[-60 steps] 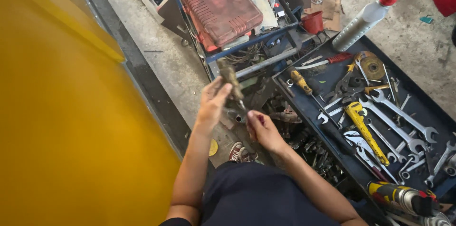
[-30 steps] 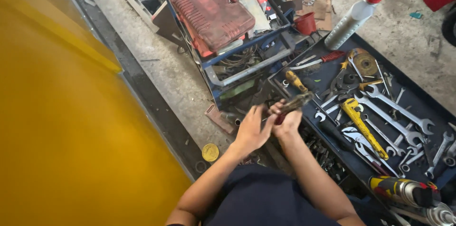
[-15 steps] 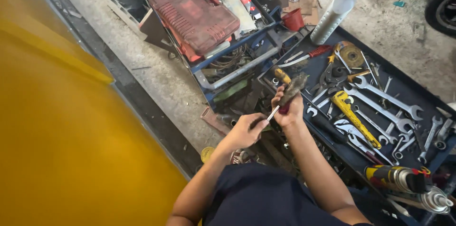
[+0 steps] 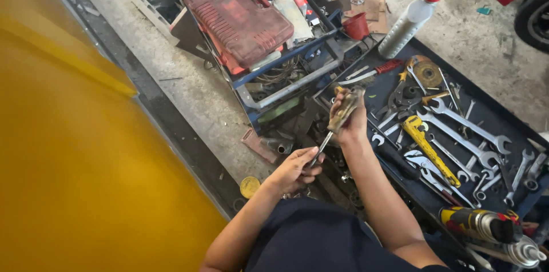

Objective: Cleaning and inspecting car suspension components using tools and a rag.

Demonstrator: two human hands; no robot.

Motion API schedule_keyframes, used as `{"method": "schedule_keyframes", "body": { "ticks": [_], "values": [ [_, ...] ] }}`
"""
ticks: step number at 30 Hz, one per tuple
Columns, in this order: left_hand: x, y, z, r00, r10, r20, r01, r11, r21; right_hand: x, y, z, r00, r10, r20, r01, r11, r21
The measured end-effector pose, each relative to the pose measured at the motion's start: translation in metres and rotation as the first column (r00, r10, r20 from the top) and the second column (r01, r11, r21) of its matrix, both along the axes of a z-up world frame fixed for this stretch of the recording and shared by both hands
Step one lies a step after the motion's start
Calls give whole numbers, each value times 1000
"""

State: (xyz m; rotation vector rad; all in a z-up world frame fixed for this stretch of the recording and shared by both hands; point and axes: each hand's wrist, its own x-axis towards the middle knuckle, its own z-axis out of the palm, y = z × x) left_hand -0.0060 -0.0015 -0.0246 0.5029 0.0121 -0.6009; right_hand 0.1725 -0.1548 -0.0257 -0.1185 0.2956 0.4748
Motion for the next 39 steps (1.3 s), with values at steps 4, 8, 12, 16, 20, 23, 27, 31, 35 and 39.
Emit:
{"method": "schedule_keyframes", "body": {
  "ticks": [4, 8, 12, 16, 20, 23, 27, 31, 35, 39],
  "values": [
    [8, -7, -19, 950, 174, 259, -271, 871, 410, -20, 19, 26, 995, 8, 96, 16, 969, -248],
    [5, 10, 8, 981, 113, 156, -175, 862, 477, -27, 30, 35, 969, 115, 217, -14, 909, -417],
    [-1, 24, 25, 994, -92, 52, 91, 996, 27, -14, 28, 9, 945, 225, 239, -170, 958, -231],
    [-2, 17, 33, 989, -135, 64, 144, 976, -163, -7, 35, -4, 916, 329, 229, -378, 900, 218],
    [2, 2, 18, 953, 226, 202, -288, 884, 369, -5, 41, -5, 964, 264, 45, -267, 956, 123],
    [10, 5, 0, 733, 347, 585, -674, 489, 553, -16, 57, 6, 974, 210, 83, -187, 956, -227],
    [11, 10, -1, 666, 283, 690, -746, 237, 623, -39, 73, 31, 966, 177, 189, -56, 854, -517],
    [7, 12, -3, 782, 321, 534, -621, 467, 630, -24, 63, 5, 947, 228, 225, -78, 845, -529],
    [-1, 30, 26, 987, 73, 144, -111, 954, 278, -9, 54, 8, 957, 202, 208, -100, 903, -417],
    [-9, 24, 24, 989, -71, 128, 50, 986, 157, -6, 55, 23, 983, 115, 146, -64, 946, -316]
  ]
}}
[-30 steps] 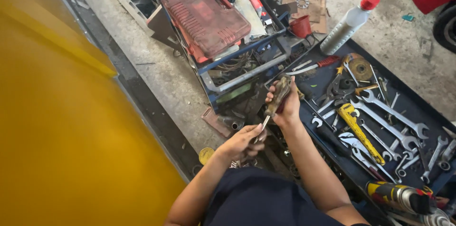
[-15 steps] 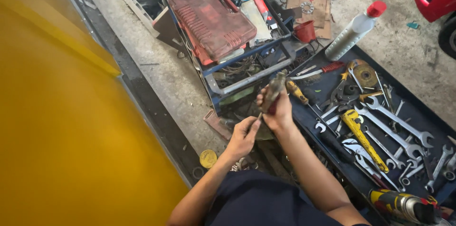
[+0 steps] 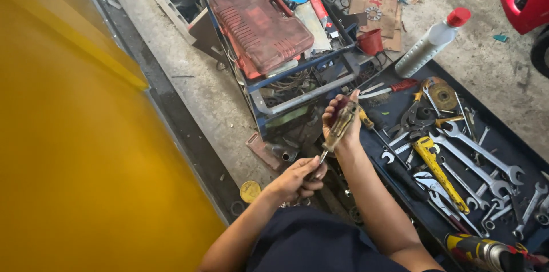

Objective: Cleaning and inspecting car suspension components using tools and a rag.

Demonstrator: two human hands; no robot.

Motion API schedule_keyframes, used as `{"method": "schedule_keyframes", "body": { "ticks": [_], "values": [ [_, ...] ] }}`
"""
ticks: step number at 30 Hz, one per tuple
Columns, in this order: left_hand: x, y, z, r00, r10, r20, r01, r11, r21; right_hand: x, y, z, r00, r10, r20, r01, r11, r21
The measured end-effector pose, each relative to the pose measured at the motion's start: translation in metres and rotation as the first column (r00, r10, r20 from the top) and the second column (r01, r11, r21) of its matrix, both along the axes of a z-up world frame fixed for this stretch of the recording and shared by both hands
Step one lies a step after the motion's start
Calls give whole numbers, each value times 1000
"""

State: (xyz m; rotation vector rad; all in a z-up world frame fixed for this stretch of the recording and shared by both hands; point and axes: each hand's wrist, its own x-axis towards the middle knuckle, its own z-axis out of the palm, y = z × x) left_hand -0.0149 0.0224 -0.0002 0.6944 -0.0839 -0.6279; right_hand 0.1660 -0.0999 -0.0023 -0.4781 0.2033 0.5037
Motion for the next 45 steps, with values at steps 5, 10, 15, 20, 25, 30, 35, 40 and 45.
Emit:
{"method": "schedule_keyframes", "body": {
  "ticks": [5, 10, 15, 20, 25, 30, 35, 40, 45],
  "values": [
    [5, -7, -2, 988, 133, -74, -139, 987, -77, -22, 5, -1, 994, 100, 54, -98, 994, -39],
    [3, -6, -12, 978, 202, -45, -205, 975, -82, -48, 10, 16, 974, 170, 150, -131, 962, -240],
    [9, -13, -31, 942, 332, -51, -333, 943, -11, -66, 13, 34, 951, 159, 267, -73, 950, -304],
    [13, -27, -49, 868, 481, 124, -496, 842, 210, -60, 9, 23, 906, 146, 396, 68, 876, -478],
    [12, -26, -30, 876, 427, 225, -477, 836, 272, -54, 3, 44, 929, 49, 366, 98, 923, -373],
    [0, -15, -2, 974, 208, 87, -220, 964, 149, -35, -12, 41, 961, -12, 275, 75, 973, -220],
    [-3, -12, 21, 974, 222, 50, -228, 949, 219, -44, -11, 41, 961, 121, 247, -85, 984, -154],
    [3, -10, 2, 871, 366, 326, -462, 836, 296, -60, -4, 46, 967, 157, 199, -118, 973, -197],
    [-6, -1, 16, 929, 240, 283, -336, 867, 368, -49, -13, 54, 972, 91, 216, -38, 971, -235]
  ]
}}
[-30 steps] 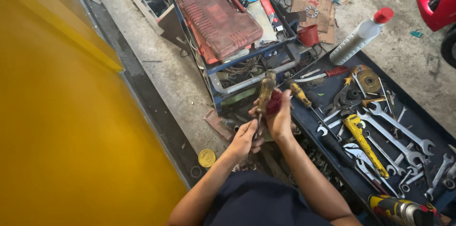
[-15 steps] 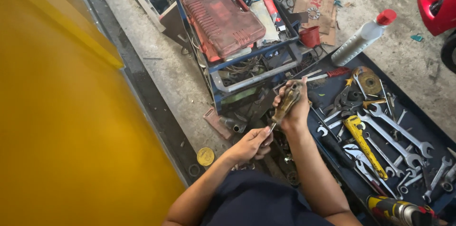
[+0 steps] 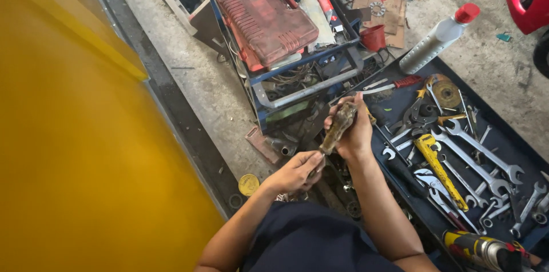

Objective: Cleaning and inspecting car suspension components using tools and a rag.

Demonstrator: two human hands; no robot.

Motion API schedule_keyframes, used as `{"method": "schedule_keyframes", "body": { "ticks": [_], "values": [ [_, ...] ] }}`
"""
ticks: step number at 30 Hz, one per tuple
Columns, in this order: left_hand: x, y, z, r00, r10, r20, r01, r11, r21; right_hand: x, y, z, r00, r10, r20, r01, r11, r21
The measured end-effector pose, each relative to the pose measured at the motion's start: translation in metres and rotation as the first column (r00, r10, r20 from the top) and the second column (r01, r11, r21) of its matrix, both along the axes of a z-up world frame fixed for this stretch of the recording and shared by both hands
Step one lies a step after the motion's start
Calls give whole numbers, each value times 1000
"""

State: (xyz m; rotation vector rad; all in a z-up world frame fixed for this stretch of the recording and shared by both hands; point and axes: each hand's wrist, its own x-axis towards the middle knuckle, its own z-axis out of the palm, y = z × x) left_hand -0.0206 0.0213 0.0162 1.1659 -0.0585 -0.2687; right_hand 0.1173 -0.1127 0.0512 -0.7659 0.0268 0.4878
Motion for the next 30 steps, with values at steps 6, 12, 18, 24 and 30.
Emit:
{"method": "schedule_keyframes", "body": {
  "ticks": [6, 12, 18, 24, 30],
  "values": [
    [-3, 3, 14, 947, -320, -30, 283, 874, -394, -11, 4, 3, 998, -22, 51, 24, 999, -35],
    [3, 1, 13, 943, -332, 15, 270, 740, -616, -20, 9, -15, 997, 82, -12, -82, 993, -86],
    [3, -14, 11, 960, -242, -139, 143, 854, -500, 2, -3, 0, 998, 25, -53, -26, 999, -20],
    [3, -23, -9, 991, -93, -93, 74, 980, -185, 29, -29, 16, 995, -84, 58, 83, 997, 7],
    [5, -18, 3, 948, -286, -143, 238, 929, -282, 20, -29, 8, 997, -73, 21, 70, 992, 103]
  ]
}}
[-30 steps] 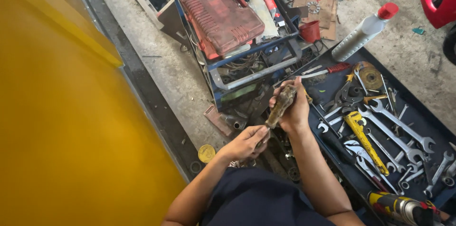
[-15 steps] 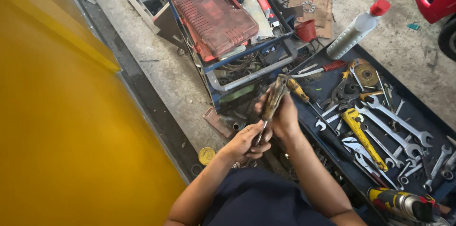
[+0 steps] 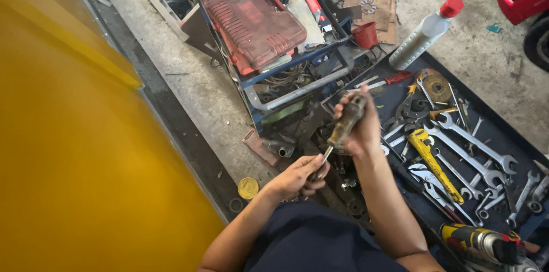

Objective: Cleaning and inspecting car suspension components using tools and a rag.

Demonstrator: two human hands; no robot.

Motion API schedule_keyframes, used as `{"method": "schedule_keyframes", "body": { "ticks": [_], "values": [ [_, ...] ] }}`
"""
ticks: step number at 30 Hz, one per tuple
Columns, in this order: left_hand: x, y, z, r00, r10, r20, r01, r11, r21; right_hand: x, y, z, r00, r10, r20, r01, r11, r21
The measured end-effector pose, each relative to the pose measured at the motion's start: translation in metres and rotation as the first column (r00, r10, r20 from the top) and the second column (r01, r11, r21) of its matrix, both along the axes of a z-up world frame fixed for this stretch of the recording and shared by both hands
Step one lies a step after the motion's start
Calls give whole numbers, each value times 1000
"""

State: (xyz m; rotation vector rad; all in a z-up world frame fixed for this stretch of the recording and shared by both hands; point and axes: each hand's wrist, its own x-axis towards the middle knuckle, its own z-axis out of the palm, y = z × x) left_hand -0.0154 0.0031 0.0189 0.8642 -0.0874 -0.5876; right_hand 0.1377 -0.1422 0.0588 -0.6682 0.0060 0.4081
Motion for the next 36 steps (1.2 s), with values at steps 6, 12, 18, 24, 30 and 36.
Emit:
{"method": "schedule_keyframes", "body": {
  "ticks": [6, 12, 18, 24, 30, 36],
  "values": [
    [24, -5, -25, 989, 80, -127, -91, 992, -83, -8, 4, -62, 979, 92, -182, -99, 995, -30],
    [46, -2, -47, 919, 260, 298, -367, 841, 399, 3, -36, -63, 999, -23, -46, 10, 966, -257],
    [71, 11, -33, 578, 56, 814, -743, 448, 497, 20, -110, -76, 996, -88, 4, 84, 933, -350],
    [127, -5, 5, 651, -158, 742, -607, 480, 634, 12, -182, -96, 935, -350, 53, 333, 821, -464],
    [224, -51, -10, 392, -405, 826, -773, 342, 535, -8, -206, -95, 837, -535, 114, 504, 674, -540],
    [290, -79, -72, 441, -537, 719, -588, 433, 684, -19, -223, -120, 823, -481, 302, 525, 440, -728]
  ]
}}
